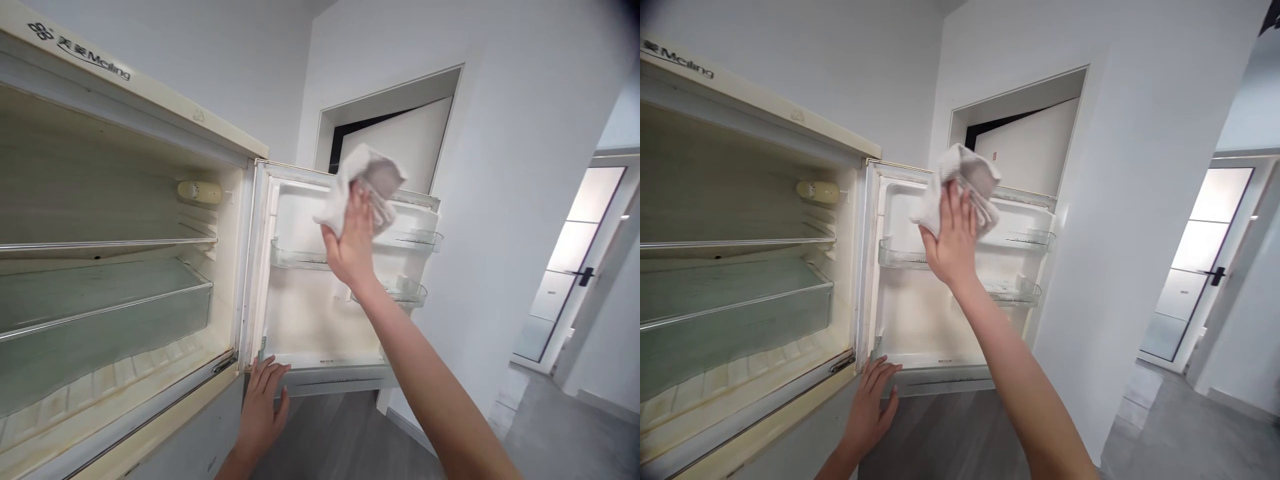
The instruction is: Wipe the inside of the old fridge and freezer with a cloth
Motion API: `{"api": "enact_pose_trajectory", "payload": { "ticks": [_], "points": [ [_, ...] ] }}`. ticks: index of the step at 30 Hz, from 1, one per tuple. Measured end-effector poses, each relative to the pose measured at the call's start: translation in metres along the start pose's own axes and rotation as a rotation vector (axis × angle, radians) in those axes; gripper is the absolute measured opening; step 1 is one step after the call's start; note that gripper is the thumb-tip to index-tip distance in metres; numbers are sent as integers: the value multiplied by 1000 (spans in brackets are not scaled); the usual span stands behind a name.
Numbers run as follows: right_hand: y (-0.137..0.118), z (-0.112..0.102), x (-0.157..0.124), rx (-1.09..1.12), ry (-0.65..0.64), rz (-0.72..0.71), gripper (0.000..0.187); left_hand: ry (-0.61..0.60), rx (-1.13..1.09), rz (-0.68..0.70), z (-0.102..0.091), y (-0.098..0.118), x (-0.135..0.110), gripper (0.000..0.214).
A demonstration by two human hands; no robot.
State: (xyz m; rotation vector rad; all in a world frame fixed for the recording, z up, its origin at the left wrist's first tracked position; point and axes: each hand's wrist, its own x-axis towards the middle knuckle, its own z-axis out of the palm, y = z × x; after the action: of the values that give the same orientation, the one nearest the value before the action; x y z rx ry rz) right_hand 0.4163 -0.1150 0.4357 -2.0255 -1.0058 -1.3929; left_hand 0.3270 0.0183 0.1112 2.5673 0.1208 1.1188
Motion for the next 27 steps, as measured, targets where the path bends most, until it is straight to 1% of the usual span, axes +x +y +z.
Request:
{"api": "enact_pose_trajectory", "payload": {
  "ticks": [2, 4, 6, 7, 9, 11, 15, 17, 18, 20, 25, 27],
  "points": [
    [-6, 21, 22, -21, -137, -29, 66, 8, -11, -2, -3, 0, -1, 36],
    [-9, 40, 38, 14, -328, -56, 64, 17, -14, 1, -6, 0, -2, 35],
    [-10, 53, 49, 39, -510, -92, 64, 28, -15, 6, -8, -1, -3, 35],
    [-10, 58, 53, 39, -570, -123, 65, 33, -15, 9, -8, -2, -4, 35],
    [-9, 62, 58, 24, -620, -207, 66, 48, -12, 11, -9, -3, -5, 33],
    [-6, 61, 59, 4, -656, -307, 66, 66, -6, 10, -8, -4, -5, 33],
    [3, 56, 59, -21, -823, -461, 64, 82, 6, 23, -9, -6, -7, 34],
    [10, 52, 60, -11, -879, -507, 61, 77, 6, 30, -11, -7, -7, 35],
    [13, 50, 61, -10, -882, -522, 59, 72, 5, 31, -12, -7, -8, 35],
    [20, 45, 65, -40, -841, -530, 57, 63, 1, 22, -13, -7, -8, 35],
    [40, 28, 71, -211, -581, -474, 59, 63, -13, 12, -16, -5, -8, 34],
    [44, 24, 68, -235, -541, -472, 60, 81, -13, 18, -15, -5, -8, 34]
  ]
}}
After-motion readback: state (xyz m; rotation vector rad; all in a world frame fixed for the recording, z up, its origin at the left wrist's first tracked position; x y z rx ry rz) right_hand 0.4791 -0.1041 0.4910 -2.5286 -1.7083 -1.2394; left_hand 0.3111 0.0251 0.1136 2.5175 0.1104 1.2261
